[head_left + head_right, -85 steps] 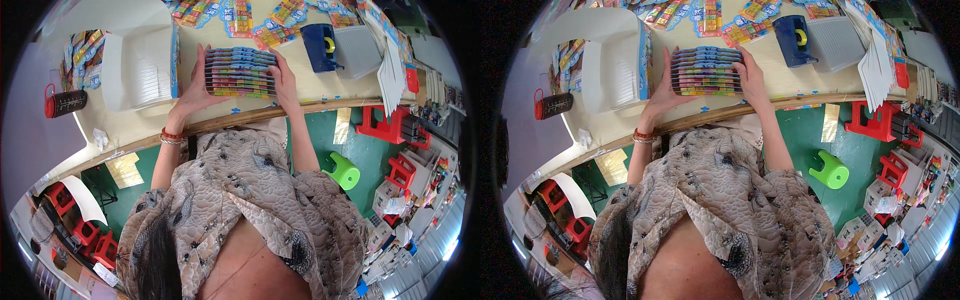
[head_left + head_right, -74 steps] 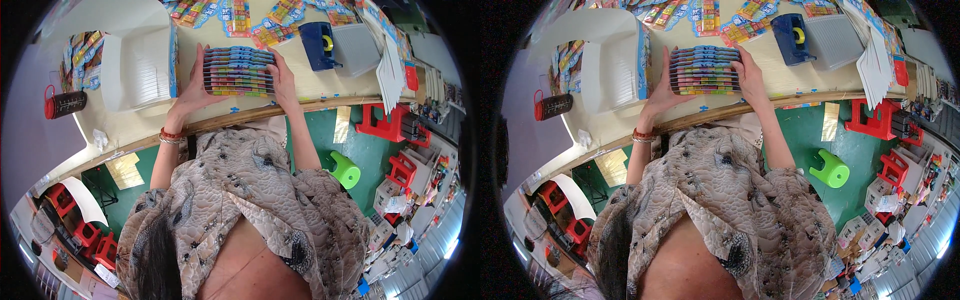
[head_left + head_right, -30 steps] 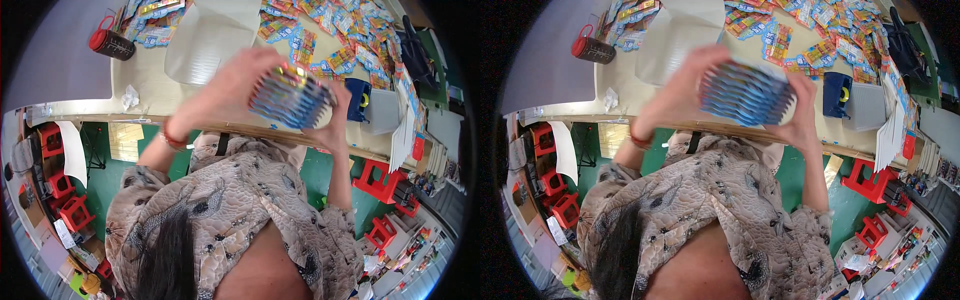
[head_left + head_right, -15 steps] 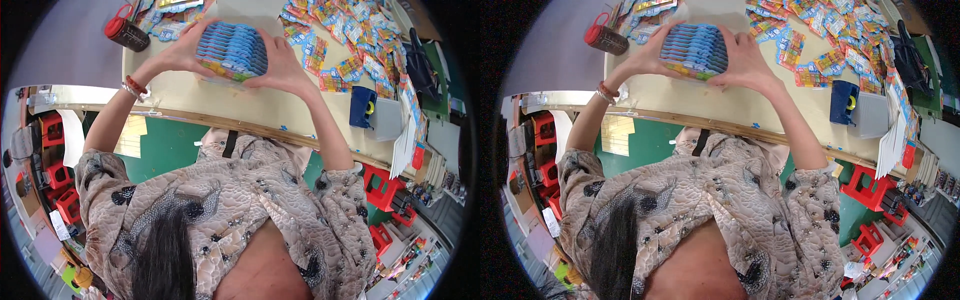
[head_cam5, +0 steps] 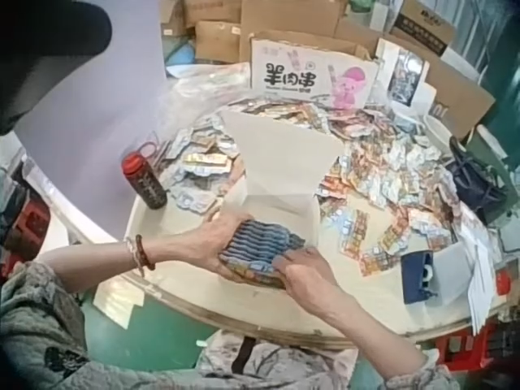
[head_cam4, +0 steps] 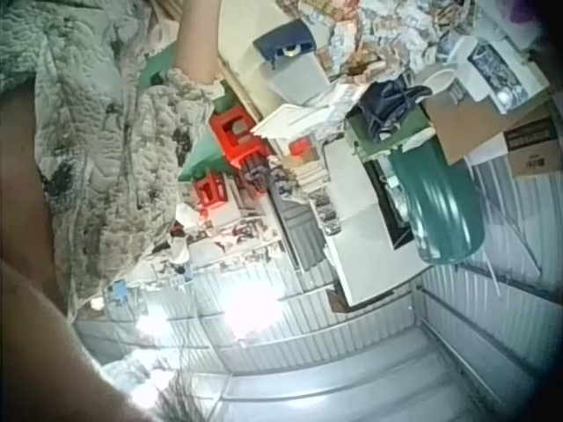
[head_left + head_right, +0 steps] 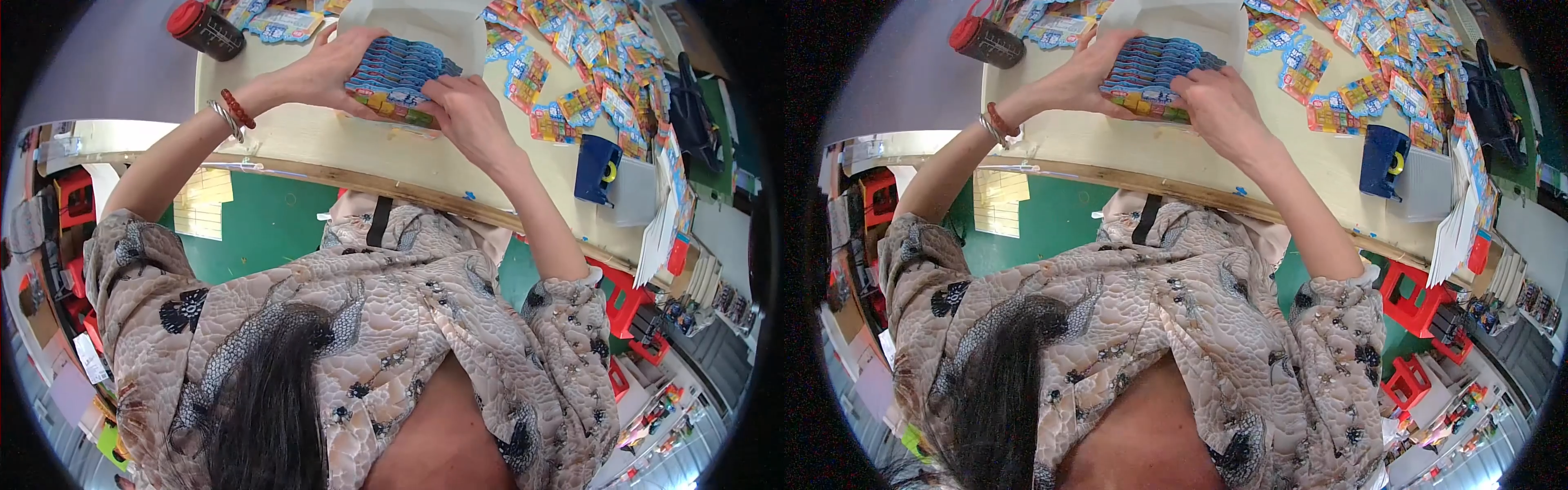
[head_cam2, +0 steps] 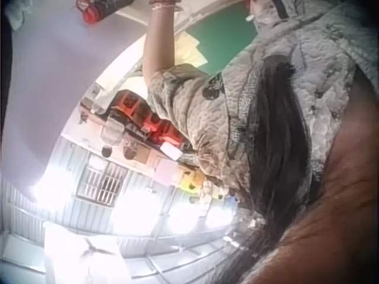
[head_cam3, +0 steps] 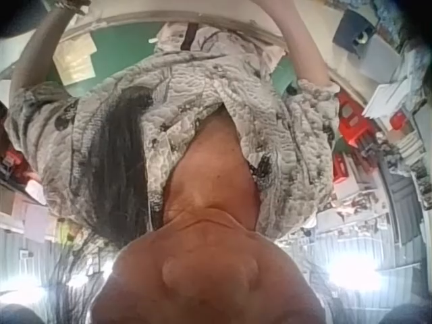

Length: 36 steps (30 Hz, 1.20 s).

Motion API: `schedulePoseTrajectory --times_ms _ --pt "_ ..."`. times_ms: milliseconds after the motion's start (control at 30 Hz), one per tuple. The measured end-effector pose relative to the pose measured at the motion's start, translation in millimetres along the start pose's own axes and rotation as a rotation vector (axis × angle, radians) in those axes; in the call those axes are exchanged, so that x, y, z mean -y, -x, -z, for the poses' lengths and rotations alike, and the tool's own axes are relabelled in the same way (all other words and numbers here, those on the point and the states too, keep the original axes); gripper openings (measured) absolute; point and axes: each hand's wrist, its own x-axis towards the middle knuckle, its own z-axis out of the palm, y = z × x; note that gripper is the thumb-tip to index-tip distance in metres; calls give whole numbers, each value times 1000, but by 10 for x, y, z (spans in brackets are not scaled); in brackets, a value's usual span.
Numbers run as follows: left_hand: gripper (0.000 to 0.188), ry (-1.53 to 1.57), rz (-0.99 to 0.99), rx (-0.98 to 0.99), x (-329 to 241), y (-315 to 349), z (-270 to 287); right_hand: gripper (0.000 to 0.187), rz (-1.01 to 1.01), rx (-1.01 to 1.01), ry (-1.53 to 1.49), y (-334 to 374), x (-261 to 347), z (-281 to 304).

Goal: Packing small colorful product packets into cardboard display boxes at a workbench.

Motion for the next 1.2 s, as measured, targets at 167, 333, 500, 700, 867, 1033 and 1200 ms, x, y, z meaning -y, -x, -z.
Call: schedulePoseTrajectory --times_ms 167,333,500,700,867,1033,1200 --pt "100 198 220 207 81 -83 73 11 -72 302 28 -203 14 26" --pt "92 -24 160 335 45 -191 199 11 94 237 156 -199 45 -120" --pt "93 -316 95 428 -47 -301 155 9 106 252 174 -133 57 -245" --pt "109 -276 227 593 -29 -536 190 11 28 263 71 -172 -92 -123" --pt "134 -302 36 325 -86 -307 2 31 -104 -578 94 -50 -142 -17" --pt "129 -326 49 220 -356 -123 -193 53 -691 -53 -391 -90 -406 -37" --pt "113 -332 194 55 -630 135 -260 47 -479 -108 -348 -63 -324 -144"
